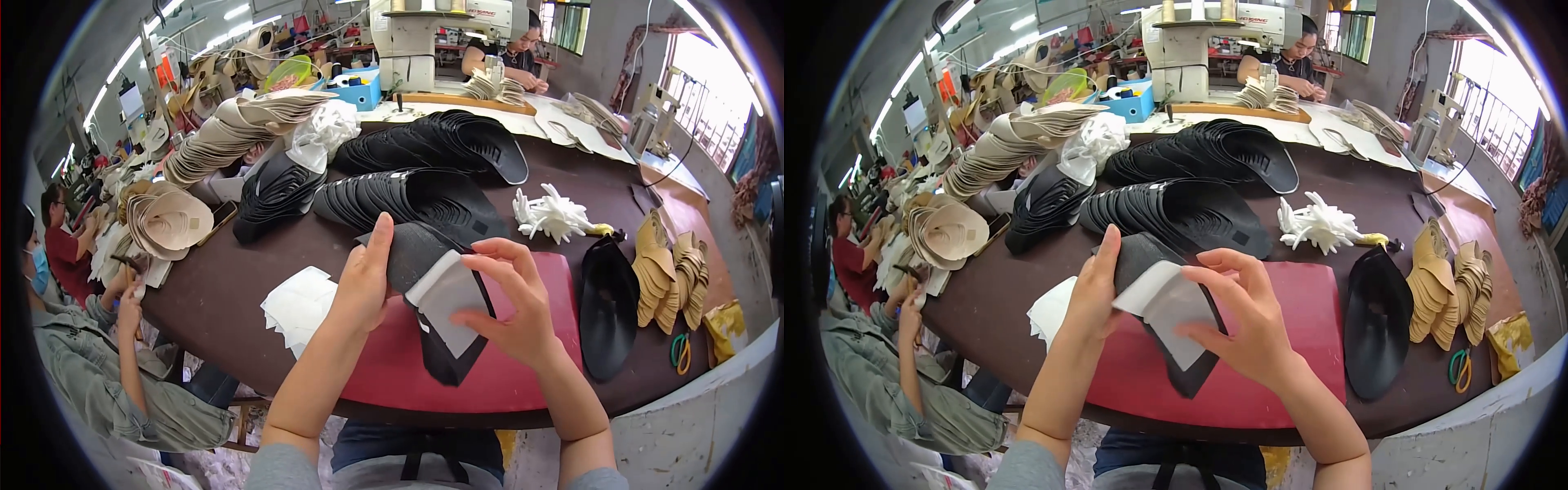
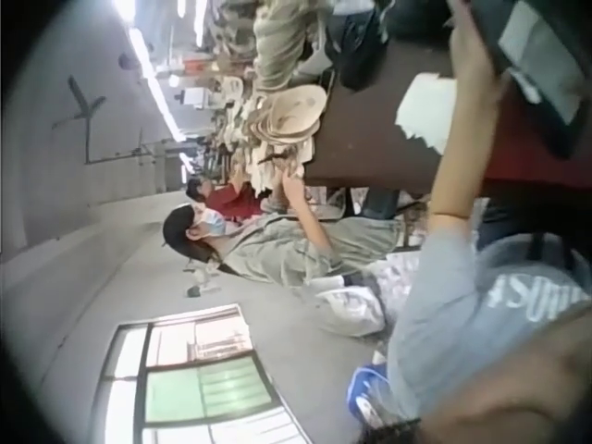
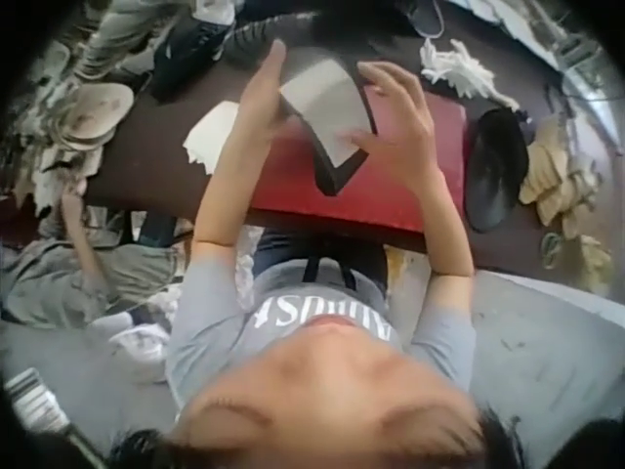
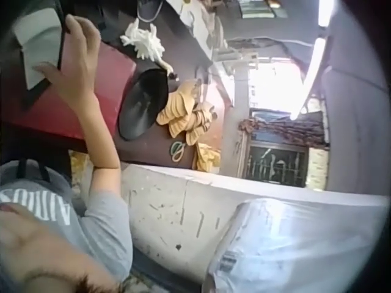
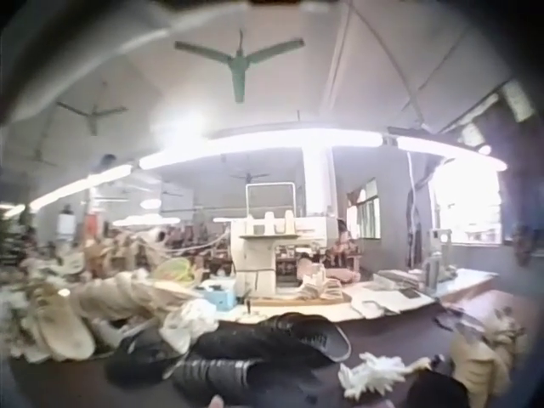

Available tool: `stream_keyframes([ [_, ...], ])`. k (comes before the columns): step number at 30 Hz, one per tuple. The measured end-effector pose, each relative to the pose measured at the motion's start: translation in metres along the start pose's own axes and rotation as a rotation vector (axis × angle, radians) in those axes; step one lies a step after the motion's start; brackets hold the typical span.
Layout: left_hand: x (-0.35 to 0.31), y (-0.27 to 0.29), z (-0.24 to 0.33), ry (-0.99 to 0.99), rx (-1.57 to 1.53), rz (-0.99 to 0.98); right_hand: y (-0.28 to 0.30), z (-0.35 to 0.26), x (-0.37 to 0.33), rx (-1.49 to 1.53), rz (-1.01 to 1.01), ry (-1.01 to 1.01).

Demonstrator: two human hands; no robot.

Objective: Assembling and applying adhesive padding to shoe upper components at a factory workbench.

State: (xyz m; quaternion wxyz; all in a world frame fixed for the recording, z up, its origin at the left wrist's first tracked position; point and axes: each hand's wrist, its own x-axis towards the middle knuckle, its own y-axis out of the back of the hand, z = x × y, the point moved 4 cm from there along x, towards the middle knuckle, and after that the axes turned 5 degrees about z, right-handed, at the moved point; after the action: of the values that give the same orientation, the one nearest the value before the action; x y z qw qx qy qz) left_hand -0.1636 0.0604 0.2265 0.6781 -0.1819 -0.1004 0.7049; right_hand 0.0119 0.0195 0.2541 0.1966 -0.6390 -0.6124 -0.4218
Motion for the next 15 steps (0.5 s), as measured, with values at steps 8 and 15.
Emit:
stream_keyframes([
  [8, 0.002, -0.007, -0.004, 0.096, -0.176, -0.103, -0.006, -0.012, -0.016, -0.372, 0.051, 0.485],
  [15, -0.019, -0.003, -0.015, -0.159, 0.020, -0.231, -0.015, -0.008, -0.014, -0.475, 0.128, 0.464],
])
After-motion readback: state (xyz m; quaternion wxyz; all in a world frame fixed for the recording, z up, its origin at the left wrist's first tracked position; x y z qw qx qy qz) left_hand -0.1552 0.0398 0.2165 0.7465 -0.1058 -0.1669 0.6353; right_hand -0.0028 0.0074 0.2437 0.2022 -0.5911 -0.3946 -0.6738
